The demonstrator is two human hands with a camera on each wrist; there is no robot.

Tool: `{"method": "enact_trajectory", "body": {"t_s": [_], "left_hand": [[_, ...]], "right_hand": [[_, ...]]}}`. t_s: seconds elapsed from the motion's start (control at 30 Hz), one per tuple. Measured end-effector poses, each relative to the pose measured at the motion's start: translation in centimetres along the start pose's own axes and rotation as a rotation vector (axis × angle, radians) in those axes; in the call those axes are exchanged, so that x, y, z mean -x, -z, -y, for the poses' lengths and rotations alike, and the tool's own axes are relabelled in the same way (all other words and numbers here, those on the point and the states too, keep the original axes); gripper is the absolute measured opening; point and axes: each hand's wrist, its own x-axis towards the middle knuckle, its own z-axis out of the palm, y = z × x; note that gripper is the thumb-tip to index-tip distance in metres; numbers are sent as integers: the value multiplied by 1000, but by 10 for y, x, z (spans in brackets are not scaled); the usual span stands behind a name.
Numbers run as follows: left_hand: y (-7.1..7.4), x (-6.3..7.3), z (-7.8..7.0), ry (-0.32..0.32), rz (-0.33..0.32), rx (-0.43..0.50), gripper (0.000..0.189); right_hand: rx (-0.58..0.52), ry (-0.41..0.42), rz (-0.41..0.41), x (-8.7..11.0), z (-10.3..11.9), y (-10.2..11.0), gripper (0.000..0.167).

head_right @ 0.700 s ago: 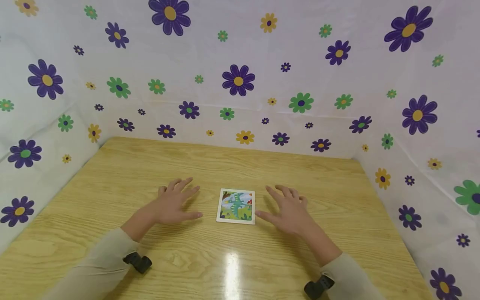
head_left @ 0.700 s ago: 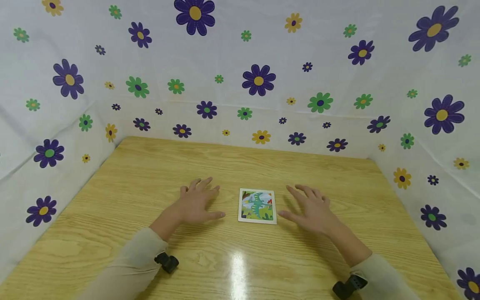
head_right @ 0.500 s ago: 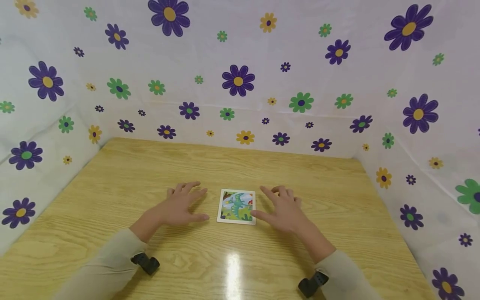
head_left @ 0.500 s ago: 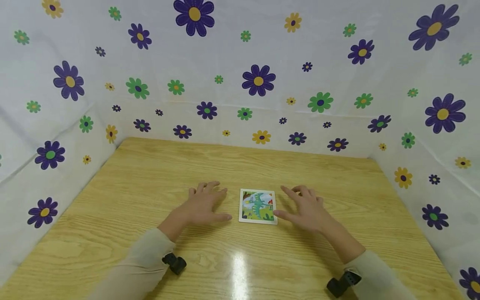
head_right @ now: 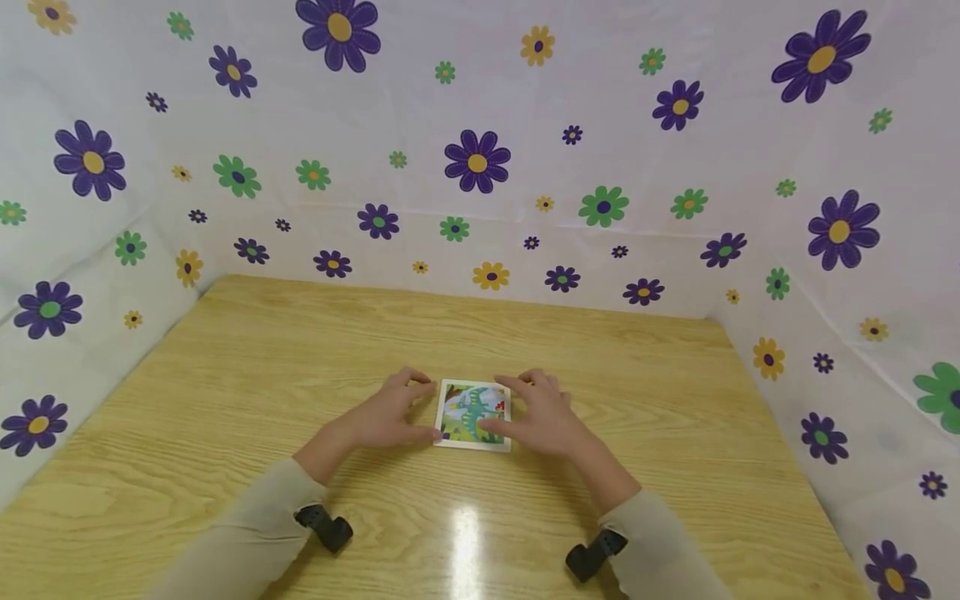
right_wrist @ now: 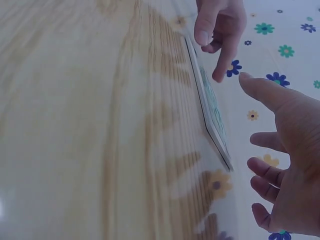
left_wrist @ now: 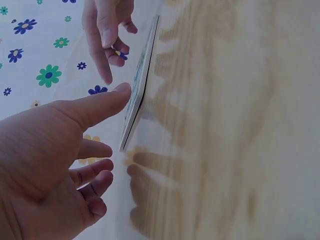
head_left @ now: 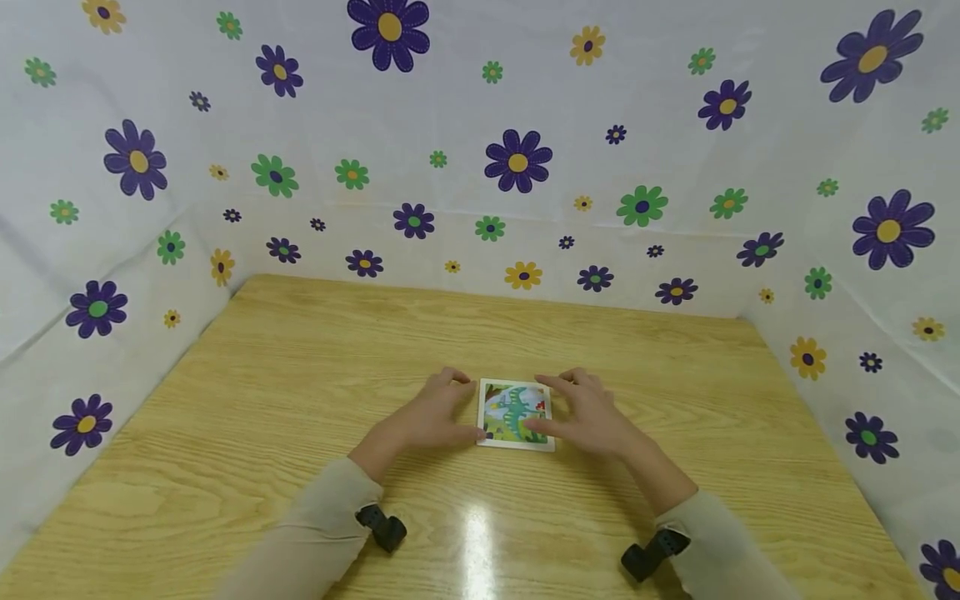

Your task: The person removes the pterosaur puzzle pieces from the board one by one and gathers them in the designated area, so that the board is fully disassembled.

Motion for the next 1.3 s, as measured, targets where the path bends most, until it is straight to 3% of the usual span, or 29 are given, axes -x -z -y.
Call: {"method": "enact_trajectory", "body": {"t_s": [0.27,0.47,0.63,1.07,1.3], "left_hand": [[-5,-5,-5,-20,34,96,83],[-9,-8,0,-18,43,164,82],[-13,-9,3,-52,47,208,82],[-16,-5,-3,-4,-6,265,74],[-15,-5,-5,12,-34,253,76]], "right_hand": [[-144,39,66,-16,10,-7,67],[-185,79,106,-30,17,-13,59],[-214,75,132,-39,22,-19,57],[-163,69,135,-50,24,-30,50],[-61,86,171,-53,31,-26,52]]}}
